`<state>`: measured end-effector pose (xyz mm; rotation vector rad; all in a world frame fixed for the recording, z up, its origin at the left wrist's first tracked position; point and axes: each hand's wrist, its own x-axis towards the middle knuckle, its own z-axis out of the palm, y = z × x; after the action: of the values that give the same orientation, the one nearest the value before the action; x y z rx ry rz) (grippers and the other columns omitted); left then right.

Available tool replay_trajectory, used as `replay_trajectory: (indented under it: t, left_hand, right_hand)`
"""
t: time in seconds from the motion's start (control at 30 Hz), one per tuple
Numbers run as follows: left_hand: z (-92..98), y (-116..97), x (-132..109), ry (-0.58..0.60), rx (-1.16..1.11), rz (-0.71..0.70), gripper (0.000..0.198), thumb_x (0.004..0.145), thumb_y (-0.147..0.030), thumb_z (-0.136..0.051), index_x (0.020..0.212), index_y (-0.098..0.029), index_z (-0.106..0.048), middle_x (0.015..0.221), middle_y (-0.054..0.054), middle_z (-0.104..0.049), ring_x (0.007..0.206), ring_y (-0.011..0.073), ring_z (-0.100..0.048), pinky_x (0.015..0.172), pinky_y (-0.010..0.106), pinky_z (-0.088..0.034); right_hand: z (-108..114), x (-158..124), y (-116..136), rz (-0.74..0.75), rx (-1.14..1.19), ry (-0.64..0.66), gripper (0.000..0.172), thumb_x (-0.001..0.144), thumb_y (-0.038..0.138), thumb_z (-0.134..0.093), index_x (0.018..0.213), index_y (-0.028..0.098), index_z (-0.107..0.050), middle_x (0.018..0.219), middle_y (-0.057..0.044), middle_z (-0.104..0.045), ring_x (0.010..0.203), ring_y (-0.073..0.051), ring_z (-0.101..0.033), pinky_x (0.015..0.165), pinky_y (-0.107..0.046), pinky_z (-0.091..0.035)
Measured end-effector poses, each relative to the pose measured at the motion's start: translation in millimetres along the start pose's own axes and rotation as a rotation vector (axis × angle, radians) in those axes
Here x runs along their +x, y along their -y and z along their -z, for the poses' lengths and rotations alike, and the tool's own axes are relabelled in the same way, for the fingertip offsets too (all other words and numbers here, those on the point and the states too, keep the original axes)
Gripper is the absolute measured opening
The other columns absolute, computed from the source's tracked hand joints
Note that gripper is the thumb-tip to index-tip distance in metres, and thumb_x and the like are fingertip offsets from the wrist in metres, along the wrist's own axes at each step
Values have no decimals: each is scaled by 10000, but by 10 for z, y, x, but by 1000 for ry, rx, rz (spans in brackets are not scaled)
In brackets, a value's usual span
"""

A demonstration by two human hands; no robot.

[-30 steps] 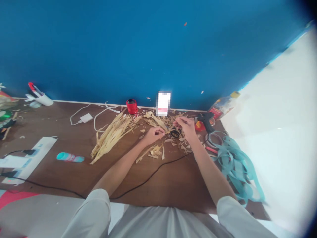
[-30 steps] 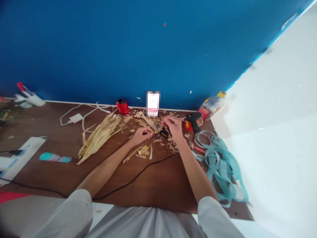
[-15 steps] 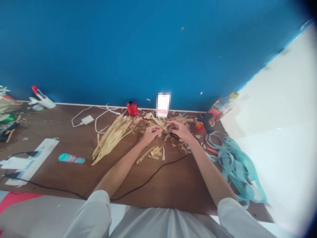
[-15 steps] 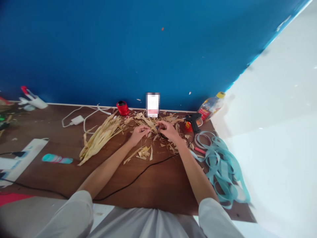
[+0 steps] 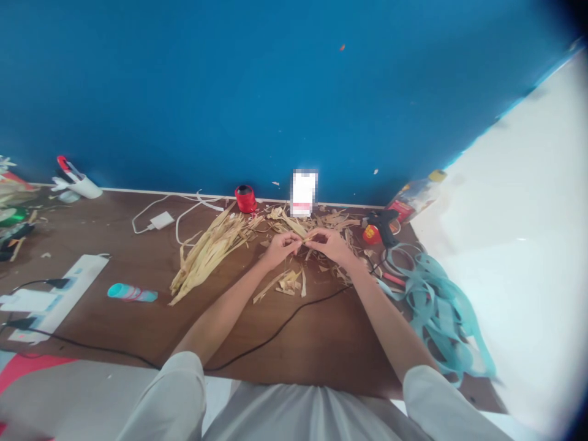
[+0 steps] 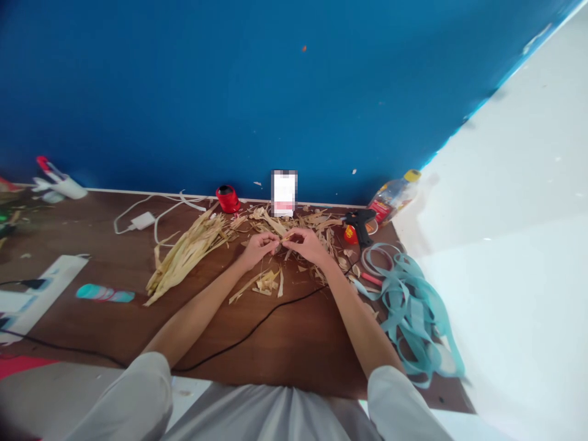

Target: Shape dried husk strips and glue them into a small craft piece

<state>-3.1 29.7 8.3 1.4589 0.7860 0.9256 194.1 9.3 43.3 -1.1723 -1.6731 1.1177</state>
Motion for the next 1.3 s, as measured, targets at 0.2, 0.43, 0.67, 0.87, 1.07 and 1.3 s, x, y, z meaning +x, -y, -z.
replay_trajectory:
  t: [0.2, 0.43, 0.67, 0.87, 1.07, 1.3]
  left_hand:
    - [4, 3, 0, 19, 25, 4, 273, 778, -367, -640, 857, -106, -626, 587, -11, -566, 524, 73, -498, 532, 198, -380]
    - [12, -16, -5, 53, 41, 11, 275, 775, -374, -639, 841, -108, -620, 597, -13, -559, 518, 70, -493, 520, 194, -366]
    - [14, -53, -26, 98, 80, 37, 281, 775, -386, -630, 827, -110, -616, 559, -22, -540, 490, 65, -460, 501, 191, -331]
    - [10, -44, -29, 112, 93, 43, 288, 779, -390, -622, 834, -107, -608, 546, -18, -550, 476, 62, -451, 491, 187, -313]
    - [4, -56, -32, 123, 75, 50, 297, 762, -391, -640, 834, -106, -600, 563, -17, -557, 488, 66, -472, 504, 191, -336]
    - [-13, -107, -53, 122, 43, 67, 281, 767, -375, -642, 861, -114, -598, 580, -19, -564, 488, 62, -468, 506, 191, -345]
  right_hand:
    - [12, -6, 0, 36, -73, 9, 241, 750, 425, -682, 803, 190, -669, 782, -20, -663, 659, -155, -563, 614, -290, -427]
    - [13, -16, 30, 45, -75, 31, 258, 749, 435, -680, 831, 194, -646, 801, -15, -645, 685, -154, -560, 642, -289, -430]
    - [24, -21, 41, 45, -63, 81, 241, 750, 417, -684, 811, 190, -630, 777, -8, -624, 689, -149, -547, 635, -277, -418]
    - [46, -32, 65, 2, -18, 157, 260, 754, 432, -669, 828, 188, -617, 791, -11, -622, 695, -148, -553, 646, -283, -426]
    - [49, -37, 73, -12, 7, 192, 255, 751, 413, -677, 823, 183, -593, 769, 1, -599, 690, -136, -543, 643, -270, -421]
    - [50, -40, 82, 7, -18, 185, 233, 753, 403, -665, 808, 187, -597, 781, -9, -607, 708, -149, -555, 650, -282, -442]
